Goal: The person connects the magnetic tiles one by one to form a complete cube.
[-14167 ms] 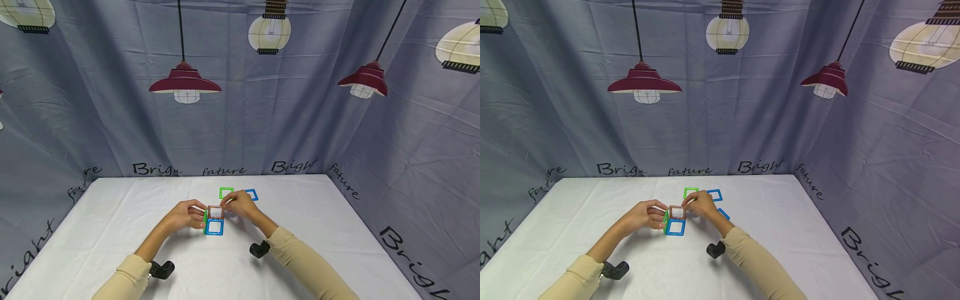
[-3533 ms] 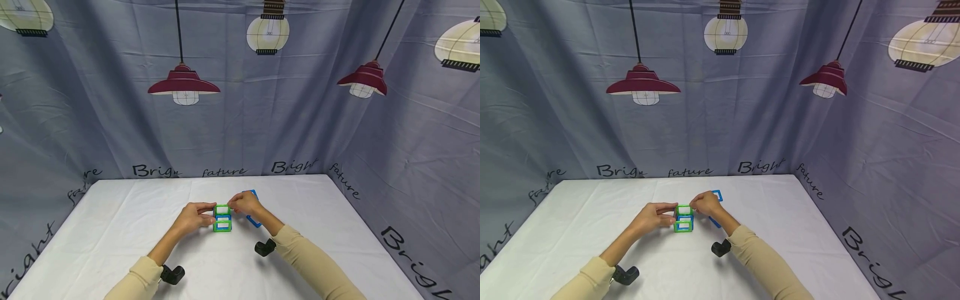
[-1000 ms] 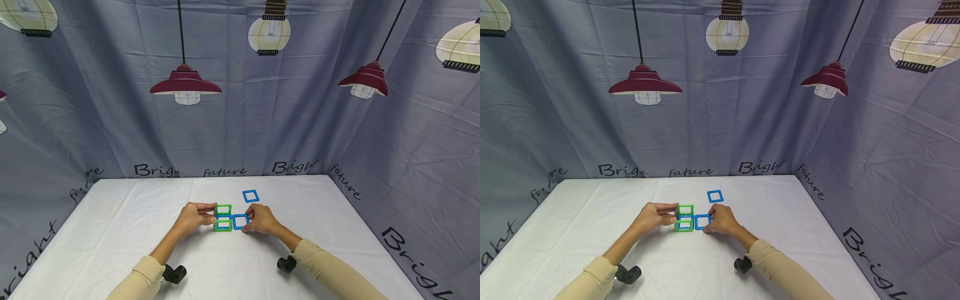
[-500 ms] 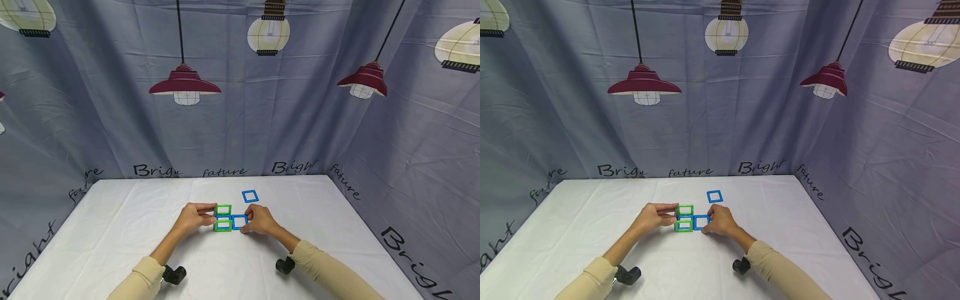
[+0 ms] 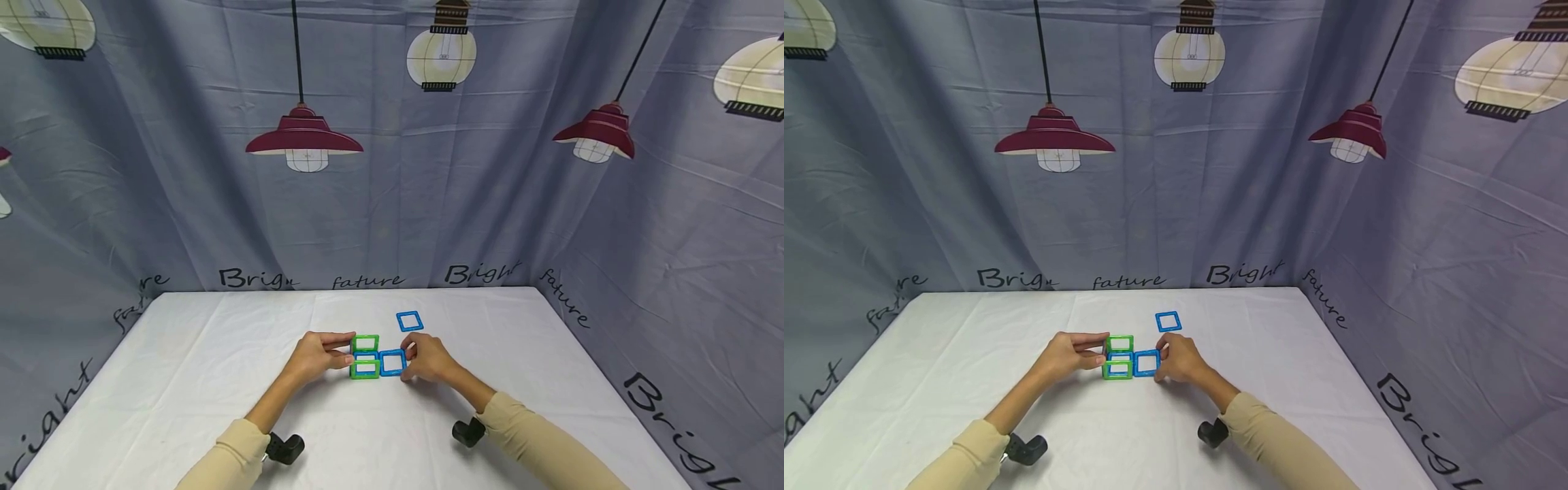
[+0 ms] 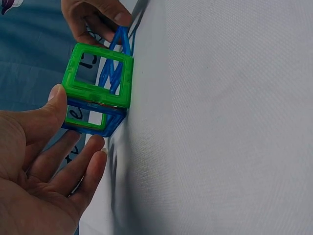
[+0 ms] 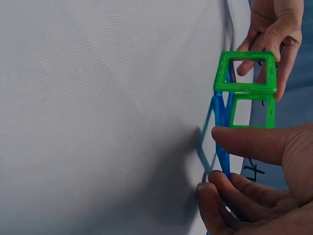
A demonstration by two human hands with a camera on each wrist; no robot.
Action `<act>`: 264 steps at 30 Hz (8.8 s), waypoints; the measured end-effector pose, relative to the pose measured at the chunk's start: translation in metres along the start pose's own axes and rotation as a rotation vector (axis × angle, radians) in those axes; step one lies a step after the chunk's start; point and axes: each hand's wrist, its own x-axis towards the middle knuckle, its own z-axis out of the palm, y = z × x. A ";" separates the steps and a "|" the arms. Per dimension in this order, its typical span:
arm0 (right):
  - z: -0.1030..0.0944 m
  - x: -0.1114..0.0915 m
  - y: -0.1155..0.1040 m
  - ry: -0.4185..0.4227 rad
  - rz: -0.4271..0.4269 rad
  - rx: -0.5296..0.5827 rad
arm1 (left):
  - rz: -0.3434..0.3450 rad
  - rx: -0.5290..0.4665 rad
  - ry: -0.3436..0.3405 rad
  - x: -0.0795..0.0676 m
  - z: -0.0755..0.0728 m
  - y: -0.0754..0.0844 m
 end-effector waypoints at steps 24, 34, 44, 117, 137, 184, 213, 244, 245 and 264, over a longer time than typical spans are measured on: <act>-0.018 0.005 -0.035 -0.071 -0.063 0.044 | -0.016 0.019 0.011 0.001 0.000 0.001; -0.016 0.007 -0.040 -0.062 -0.062 0.066 | -0.017 0.002 -0.002 0.001 -0.001 0.002; -0.012 0.007 -0.043 -0.072 -0.077 0.100 | -0.013 -0.011 -0.017 0.001 -0.002 0.001; -0.029 0.067 0.044 0.168 0.150 0.253 | 0.005 -0.079 -0.046 -0.005 -0.002 -0.003; -0.020 0.083 0.049 0.140 0.131 0.195 | 0.000 -0.058 -0.026 -0.004 -0.003 -0.003; -0.025 0.032 -0.019 0.131 -0.020 0.063 | -0.036 -0.046 0.000 -0.002 -0.002 -0.006; -0.007 0.013 -0.056 0.039 -0.204 0.003 | -0.043 -0.049 -0.012 0.000 -0.002 -0.008; -0.005 0.006 -0.056 0.013 -0.187 0.024 | -0.075 -0.017 -0.019 -0.002 0.000 -0.004; -0.005 0.006 -0.055 0.010 -0.184 0.034 | -0.078 -0.012 -0.016 -0.002 0.000 -0.003; -0.002 0.005 -0.047 0.036 -0.151 0.089 | -0.084 -0.034 -0.008 -0.004 -0.001 -0.002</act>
